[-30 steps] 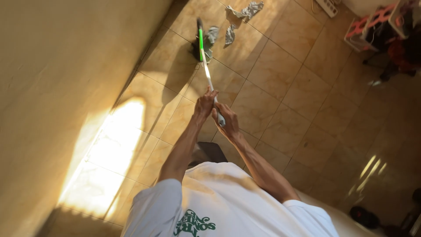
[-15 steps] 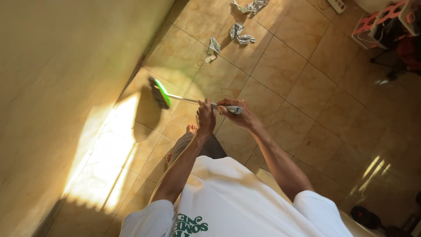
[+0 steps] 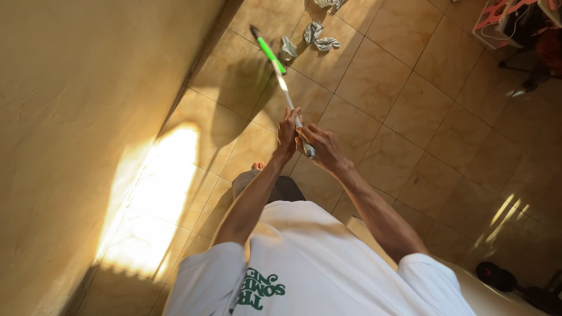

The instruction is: Sweeping the floor with a broom to collect trash.

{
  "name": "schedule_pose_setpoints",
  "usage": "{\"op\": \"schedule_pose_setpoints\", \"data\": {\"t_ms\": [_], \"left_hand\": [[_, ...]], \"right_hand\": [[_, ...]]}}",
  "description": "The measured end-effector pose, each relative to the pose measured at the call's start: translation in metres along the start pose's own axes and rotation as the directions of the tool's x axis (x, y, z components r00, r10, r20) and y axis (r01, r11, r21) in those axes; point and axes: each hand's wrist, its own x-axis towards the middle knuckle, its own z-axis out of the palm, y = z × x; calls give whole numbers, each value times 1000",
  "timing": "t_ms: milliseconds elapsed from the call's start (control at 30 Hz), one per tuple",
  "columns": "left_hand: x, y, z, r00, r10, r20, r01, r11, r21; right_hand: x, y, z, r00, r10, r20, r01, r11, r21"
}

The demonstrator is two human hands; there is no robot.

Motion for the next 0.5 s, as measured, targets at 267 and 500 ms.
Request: {"op": "schedule_pose_setpoints", "data": {"t_ms": [267, 500], "left_hand": [[7, -20, -78, 998, 55, 29, -62, 923, 381], [60, -102, -70, 995, 29, 95, -66, 907, 415]], "right_hand": [[27, -42, 16, 966, 140, -216, -46, 919, 391], [85, -19, 59, 948, 308, -76, -227, 826, 516]]}}
